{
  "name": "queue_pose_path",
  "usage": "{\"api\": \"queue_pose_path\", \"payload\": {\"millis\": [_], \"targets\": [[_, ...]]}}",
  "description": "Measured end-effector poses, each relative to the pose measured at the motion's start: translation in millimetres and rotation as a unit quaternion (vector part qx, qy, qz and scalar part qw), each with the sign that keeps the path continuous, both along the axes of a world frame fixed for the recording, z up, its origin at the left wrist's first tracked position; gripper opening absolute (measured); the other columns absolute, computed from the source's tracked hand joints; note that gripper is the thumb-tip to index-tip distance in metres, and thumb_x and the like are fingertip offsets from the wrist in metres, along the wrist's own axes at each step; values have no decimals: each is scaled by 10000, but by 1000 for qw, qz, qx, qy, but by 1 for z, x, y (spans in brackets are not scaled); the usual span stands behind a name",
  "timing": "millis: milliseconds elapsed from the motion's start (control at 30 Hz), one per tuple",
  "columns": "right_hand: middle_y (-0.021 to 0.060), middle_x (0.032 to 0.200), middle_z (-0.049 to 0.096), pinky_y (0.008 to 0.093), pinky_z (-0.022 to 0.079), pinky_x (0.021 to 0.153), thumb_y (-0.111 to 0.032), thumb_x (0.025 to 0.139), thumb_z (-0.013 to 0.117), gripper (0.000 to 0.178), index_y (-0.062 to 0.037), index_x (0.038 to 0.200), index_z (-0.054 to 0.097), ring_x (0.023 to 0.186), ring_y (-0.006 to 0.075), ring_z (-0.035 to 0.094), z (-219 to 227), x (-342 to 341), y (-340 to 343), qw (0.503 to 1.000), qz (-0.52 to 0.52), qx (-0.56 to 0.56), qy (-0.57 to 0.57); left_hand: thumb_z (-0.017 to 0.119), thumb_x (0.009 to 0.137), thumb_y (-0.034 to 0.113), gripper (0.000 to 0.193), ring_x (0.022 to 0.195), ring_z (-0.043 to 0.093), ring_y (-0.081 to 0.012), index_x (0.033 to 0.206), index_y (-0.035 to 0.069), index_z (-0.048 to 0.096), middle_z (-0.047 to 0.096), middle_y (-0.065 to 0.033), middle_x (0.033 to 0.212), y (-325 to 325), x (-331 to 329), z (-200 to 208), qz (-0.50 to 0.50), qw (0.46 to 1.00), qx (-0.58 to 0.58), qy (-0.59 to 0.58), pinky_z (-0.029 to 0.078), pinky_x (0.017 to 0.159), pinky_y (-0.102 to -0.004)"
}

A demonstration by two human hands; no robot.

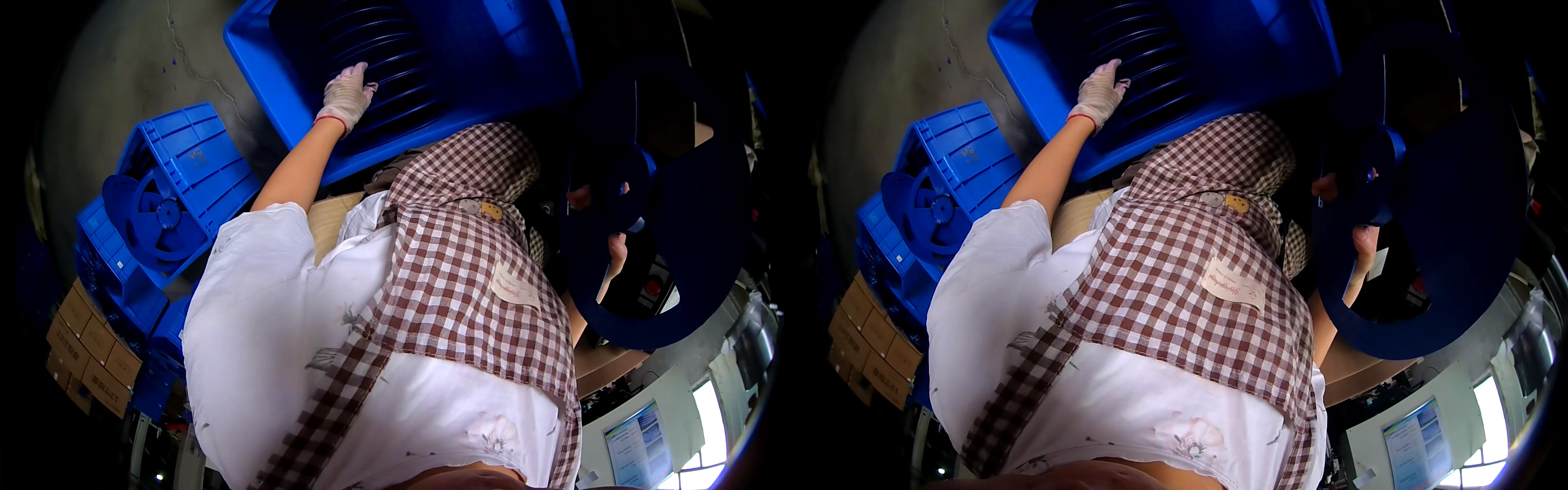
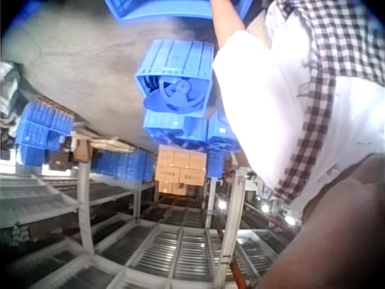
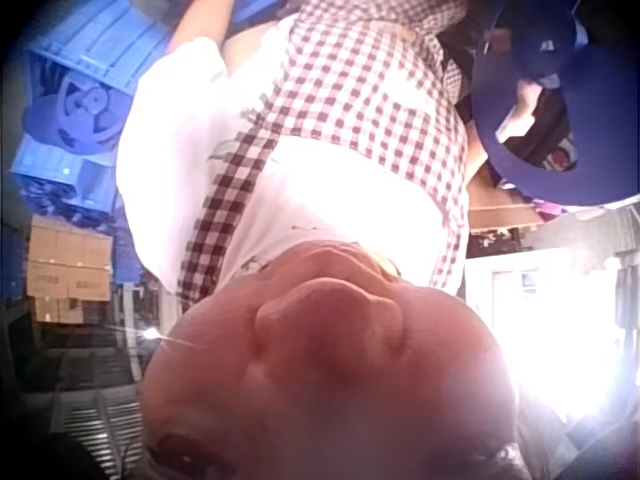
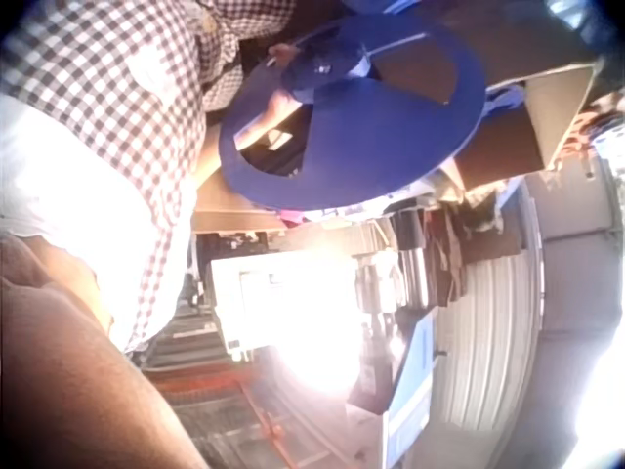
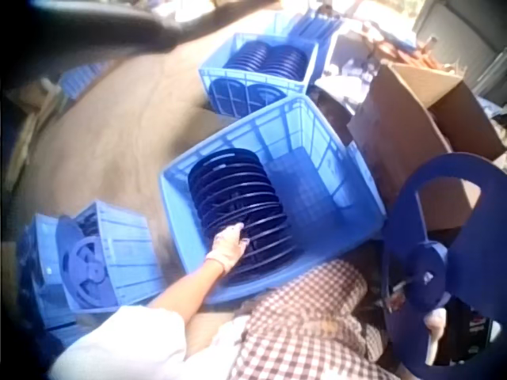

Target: The person repeatedly picks up blue plastic reels from a blue crate, places them into a cardboard box, and then removes them to wipe with a pink cloth. The person also uses a small tool to scrape or clean the reels. The task involves repetitive handling and cleaning of the plastic reels.

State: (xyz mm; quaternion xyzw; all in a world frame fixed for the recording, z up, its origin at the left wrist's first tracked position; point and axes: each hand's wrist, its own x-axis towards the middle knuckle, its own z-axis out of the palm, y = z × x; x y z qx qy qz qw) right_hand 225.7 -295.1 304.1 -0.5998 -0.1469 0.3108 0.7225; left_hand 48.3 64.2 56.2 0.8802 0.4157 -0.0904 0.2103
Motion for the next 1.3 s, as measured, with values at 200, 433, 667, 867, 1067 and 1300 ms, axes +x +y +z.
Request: {"api": "queue_pose_path", "payload": {"millis": [200,433,667,867,1067,1300], "targets": [[222,1039,580,380,401,864,-452,711,632,713,36,1210,490,958,291,554,1,1,4,1000,-1,16,2,525,876,518,557,1064,595,-307,1250,105,533,634,-163,1114,-11,4,49,-97,978,-129,130,464,917,-409],[207,1043,577,368,413,851,-469,713,641,730,40,1213,488,950,270,553,7,-2,7,1000,-12,-3,16,551,885,443,478,1049,604,-312,1147,42,565,639,-178,1077,-1,10,35,-80,988,-33,128,479,905,-405],[186,1028,580,365,438,825,-497,698,664,768,34,1224,484,927,246,561,-7,-3,-24,998,-8,28,61,555,893,356,407,985,635,-294,1135,29,578,668,-164,1006,2,47,119,-145,985,-90,-8,498,841,-382],[147,980,579,389,469,812,-467,649,740,833,27,1259,459,874,229,575,23,-31,-48,982,-92,83,139,602,882,75,293,979,624,-168,1174,65,580,644,-87,1062,-27,138,252,-171,842,-284,-425,507,859,-252],[177,1090,538,436,420,787,-421,718,658,810,-17,1359,375,854,251,533,60,-59,-106,982,-89,167,14,595,909,202,380,1057,603,-211,1266,93,517,627,-95,1108,-41,273,351,-425,765,-175,-452,500,904,-295],[146,968,561,406,407,712,-480,690,729,816,-28,1300,429,788,224,514,105,-113,-145,950,-209,193,-128,564,871,464,559,1055,600,-358,1248,53,527,624,-178,1126,-102,472,337,-446,876,73,-167,469,898,-462]]}}
